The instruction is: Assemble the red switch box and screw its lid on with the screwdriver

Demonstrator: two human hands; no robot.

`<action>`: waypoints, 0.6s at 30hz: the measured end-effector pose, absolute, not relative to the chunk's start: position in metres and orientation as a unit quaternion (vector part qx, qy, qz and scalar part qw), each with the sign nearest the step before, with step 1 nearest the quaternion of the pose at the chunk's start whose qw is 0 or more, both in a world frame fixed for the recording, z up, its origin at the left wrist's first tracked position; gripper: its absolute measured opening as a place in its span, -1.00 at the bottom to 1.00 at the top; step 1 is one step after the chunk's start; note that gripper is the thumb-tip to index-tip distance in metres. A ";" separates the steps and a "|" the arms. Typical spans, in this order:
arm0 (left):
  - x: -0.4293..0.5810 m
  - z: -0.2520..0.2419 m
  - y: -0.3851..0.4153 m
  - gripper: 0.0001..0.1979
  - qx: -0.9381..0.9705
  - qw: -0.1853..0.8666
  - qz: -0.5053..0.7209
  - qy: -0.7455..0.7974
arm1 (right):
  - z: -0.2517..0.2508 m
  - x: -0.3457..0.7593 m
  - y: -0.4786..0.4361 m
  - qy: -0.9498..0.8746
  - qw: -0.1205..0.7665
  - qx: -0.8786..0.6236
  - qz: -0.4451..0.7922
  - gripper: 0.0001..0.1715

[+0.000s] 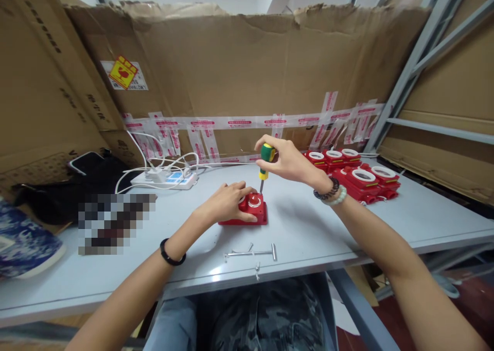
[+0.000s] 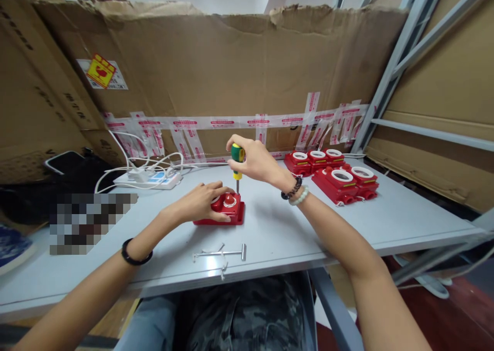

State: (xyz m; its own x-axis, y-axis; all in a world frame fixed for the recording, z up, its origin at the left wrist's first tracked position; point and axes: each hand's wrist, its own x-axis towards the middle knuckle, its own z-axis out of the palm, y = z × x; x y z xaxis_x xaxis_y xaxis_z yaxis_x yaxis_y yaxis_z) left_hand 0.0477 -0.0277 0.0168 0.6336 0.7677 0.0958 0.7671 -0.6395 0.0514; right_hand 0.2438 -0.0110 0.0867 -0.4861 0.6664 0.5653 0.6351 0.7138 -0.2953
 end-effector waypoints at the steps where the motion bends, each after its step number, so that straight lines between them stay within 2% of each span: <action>1: 0.048 0.017 -0.028 -0.32 0.903 0.004 0.053 0.426 | 0.086 0.243 -0.011 -0.845 0.340 -0.413 -0.012 -0.77; 4: 0.049 0.018 -0.028 -0.32 0.902 0.005 0.052 0.429 | 0.086 0.242 -0.011 -0.802 0.337 -0.485 -0.086 -0.70; 7: 0.049 0.018 -0.028 -0.32 0.902 0.004 0.052 0.428 | 0.088 0.246 -0.012 -0.857 0.319 -0.405 -0.008 -0.59; 10: 0.049 0.018 -0.028 -0.32 0.902 0.003 0.051 0.429 | 0.089 0.248 -0.012 -0.872 0.310 -0.379 0.022 -0.71; 11: 0.049 0.018 -0.028 -0.32 0.901 0.003 0.050 0.430 | 0.089 0.247 -0.012 -0.856 0.316 -0.409 -0.005 -0.77; 14: 0.049 0.017 -0.028 -0.33 0.901 0.002 0.051 0.430 | 0.087 0.244 -0.012 -0.809 0.332 -0.478 -0.081 -0.74; 18: 0.048 0.017 -0.027 -0.32 0.902 0.003 0.054 0.428 | 0.087 0.243 -0.009 -0.872 0.325 -0.364 0.020 -0.62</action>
